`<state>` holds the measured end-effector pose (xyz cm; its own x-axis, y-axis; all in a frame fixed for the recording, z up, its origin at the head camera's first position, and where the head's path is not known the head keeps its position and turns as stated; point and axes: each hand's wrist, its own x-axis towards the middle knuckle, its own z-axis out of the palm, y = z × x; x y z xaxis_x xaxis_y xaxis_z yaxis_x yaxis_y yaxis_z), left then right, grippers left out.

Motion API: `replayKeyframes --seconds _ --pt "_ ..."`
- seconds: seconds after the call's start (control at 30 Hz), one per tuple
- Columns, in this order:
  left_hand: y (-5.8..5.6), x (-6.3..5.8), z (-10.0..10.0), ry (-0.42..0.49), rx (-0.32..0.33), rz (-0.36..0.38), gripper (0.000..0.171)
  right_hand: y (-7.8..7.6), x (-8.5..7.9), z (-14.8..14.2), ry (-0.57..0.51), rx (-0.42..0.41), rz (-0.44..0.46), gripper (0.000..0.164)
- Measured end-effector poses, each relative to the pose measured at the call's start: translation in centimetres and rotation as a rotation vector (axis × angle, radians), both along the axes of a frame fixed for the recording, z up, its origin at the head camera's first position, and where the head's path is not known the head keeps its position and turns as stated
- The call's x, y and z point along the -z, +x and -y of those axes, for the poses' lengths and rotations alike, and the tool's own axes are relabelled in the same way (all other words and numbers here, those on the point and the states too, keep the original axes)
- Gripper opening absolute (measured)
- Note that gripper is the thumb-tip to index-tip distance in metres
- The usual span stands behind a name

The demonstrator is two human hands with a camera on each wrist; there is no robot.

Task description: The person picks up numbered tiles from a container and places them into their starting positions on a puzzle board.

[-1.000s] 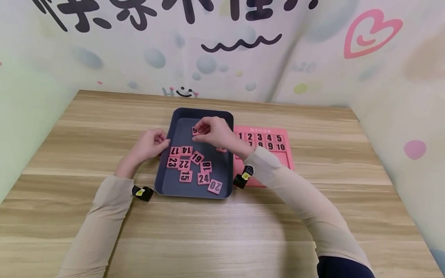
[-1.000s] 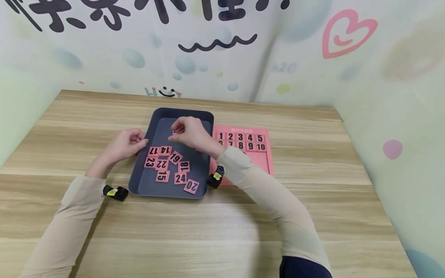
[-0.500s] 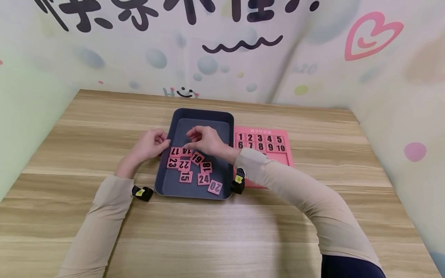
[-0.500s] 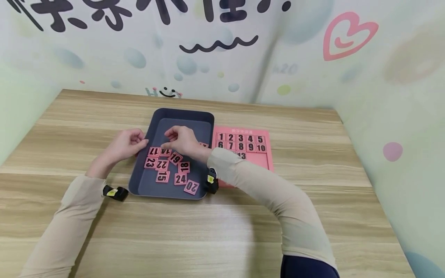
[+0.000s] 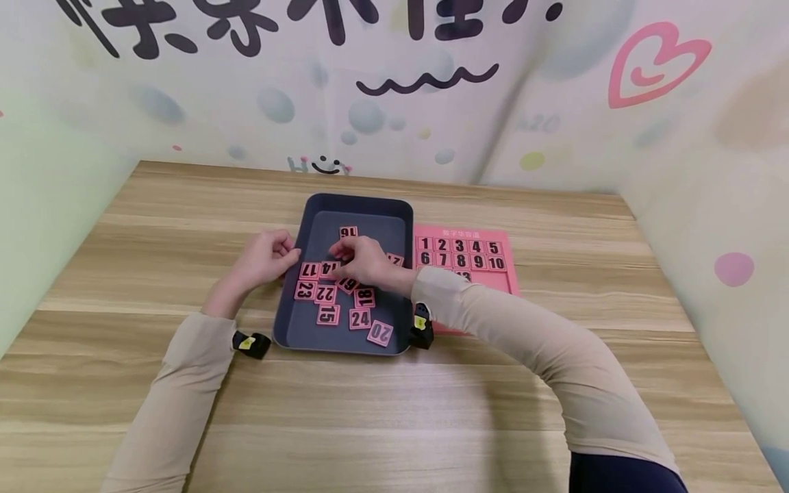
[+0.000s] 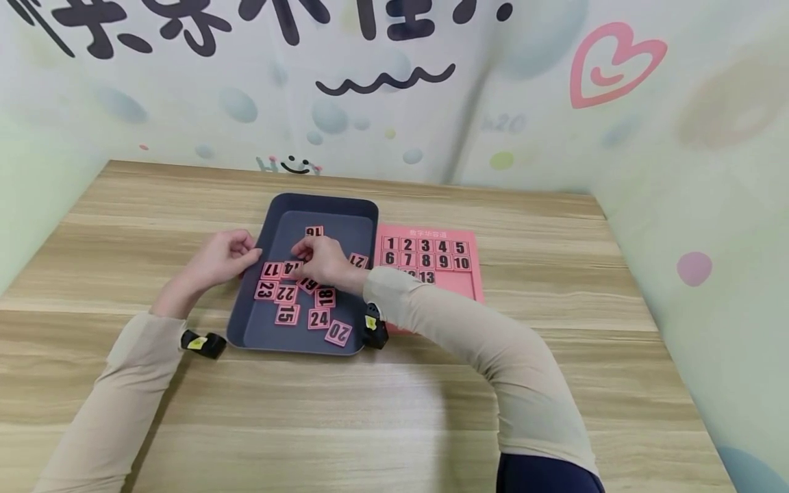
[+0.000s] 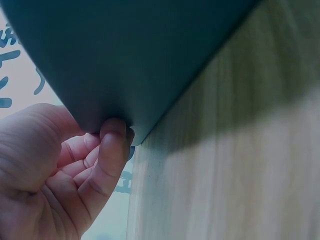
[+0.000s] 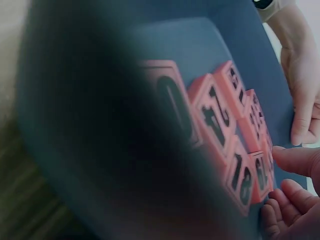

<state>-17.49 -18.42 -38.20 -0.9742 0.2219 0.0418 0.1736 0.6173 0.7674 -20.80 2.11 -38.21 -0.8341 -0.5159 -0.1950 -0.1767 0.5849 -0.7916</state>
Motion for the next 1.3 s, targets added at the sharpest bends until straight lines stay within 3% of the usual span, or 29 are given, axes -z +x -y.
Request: replayKeyframes --seconds 0.57,0.9,1.3 --pt "-0.1 0.2 -0.1 -0.009 -0.01 -0.008 0.011 0.2 0.3 -0.5 0.096 -0.104 -0.197 0.026" --pt "-0.1 0.5 0.0 -0.029 -0.023 0.003 0.01 0.8 -0.1 -1.2 0.074 -0.087 -0.136 0.029" --pt "-0.1 0.5 0.0 -0.024 -0.017 -0.003 0.011 2.3 -2.8 -4.9 0.056 -0.067 -0.346 0.034"
